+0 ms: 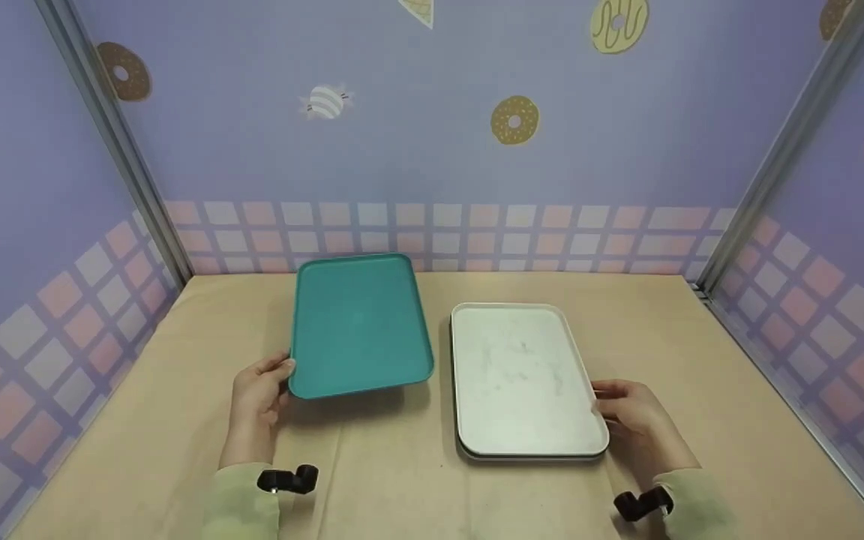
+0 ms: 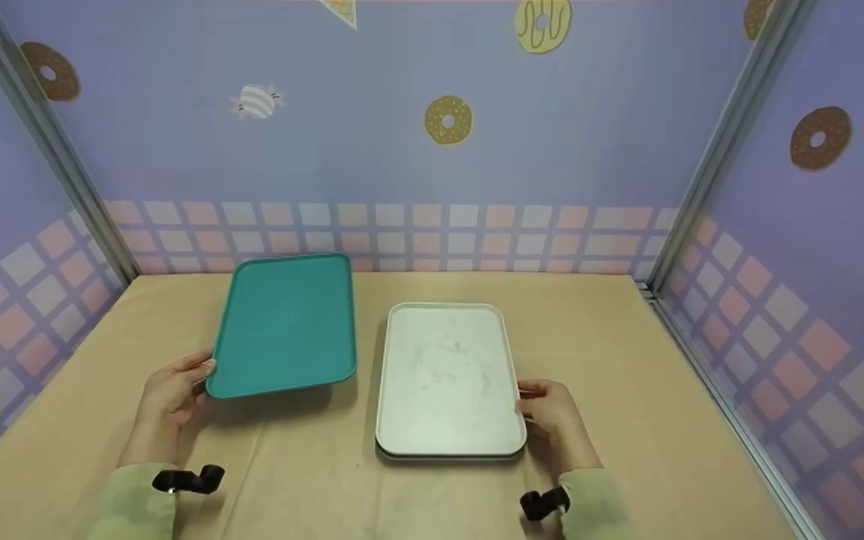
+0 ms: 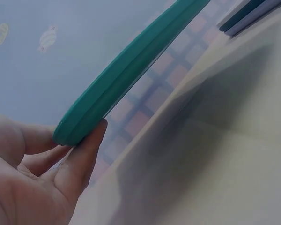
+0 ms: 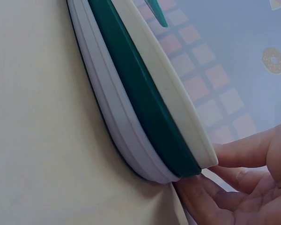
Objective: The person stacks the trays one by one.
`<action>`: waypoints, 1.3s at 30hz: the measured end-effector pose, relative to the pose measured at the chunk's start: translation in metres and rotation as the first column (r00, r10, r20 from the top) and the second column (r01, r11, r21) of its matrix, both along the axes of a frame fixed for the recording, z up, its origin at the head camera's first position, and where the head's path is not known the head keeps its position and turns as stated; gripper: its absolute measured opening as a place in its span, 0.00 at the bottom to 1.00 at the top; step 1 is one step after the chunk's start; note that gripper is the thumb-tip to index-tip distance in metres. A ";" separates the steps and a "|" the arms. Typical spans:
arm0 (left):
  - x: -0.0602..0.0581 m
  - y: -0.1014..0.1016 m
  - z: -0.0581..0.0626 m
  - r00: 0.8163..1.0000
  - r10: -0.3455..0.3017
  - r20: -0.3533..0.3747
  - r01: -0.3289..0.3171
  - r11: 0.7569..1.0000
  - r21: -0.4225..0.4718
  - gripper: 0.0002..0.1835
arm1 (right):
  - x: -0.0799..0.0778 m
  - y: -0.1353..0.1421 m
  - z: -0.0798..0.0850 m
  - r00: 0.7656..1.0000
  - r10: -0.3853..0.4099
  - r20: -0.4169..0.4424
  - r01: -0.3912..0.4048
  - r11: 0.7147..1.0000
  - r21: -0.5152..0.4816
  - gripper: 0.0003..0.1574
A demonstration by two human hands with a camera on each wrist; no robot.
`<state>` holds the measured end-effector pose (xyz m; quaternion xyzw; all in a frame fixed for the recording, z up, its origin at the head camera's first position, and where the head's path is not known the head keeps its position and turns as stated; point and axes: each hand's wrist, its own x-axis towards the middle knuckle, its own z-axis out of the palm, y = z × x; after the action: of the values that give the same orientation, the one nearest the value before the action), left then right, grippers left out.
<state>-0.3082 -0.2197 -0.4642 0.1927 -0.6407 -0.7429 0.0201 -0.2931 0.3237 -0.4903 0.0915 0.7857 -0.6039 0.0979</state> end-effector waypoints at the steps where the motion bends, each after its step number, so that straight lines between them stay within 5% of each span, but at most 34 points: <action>1: 0.000 0.003 0.000 1.000 -0.006 -0.003 0.006 1.000 0.003 0.28 | 0.000 0.000 0.000 1.000 0.001 -0.001 -0.001 1.000 0.008 0.34; 12: -0.002 0.028 0.002 0.997 -0.073 -0.032 0.073 0.997 -0.007 0.26 | 0.002 -0.010 0.007 0.998 -0.040 -0.039 0.044 0.993 0.110 0.32; 23: -0.001 0.054 0.003 0.990 -0.115 -0.078 0.117 0.993 0.019 0.25 | 0.008 -0.028 0.021 0.970 -0.178 -0.165 0.185 0.982 0.025 0.28; 31: 0.001 0.080 0.002 0.986 -0.140 -0.086 0.143 0.989 0.030 0.23 | 0.010 -0.042 0.025 0.977 -0.106 -0.183 0.099 0.994 -0.046 0.27; 39: 0.005 0.109 -0.005 0.979 -0.186 -0.078 0.188 0.982 0.028 0.21 | 0.015 -0.056 0.024 0.992 -0.016 -0.128 -0.018 0.965 -0.260 0.34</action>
<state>-0.3036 -0.1105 -0.4691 0.1038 -0.6416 -0.7594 -0.0292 -0.2785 0.2676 -0.4668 0.0384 0.7042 -0.7065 0.0582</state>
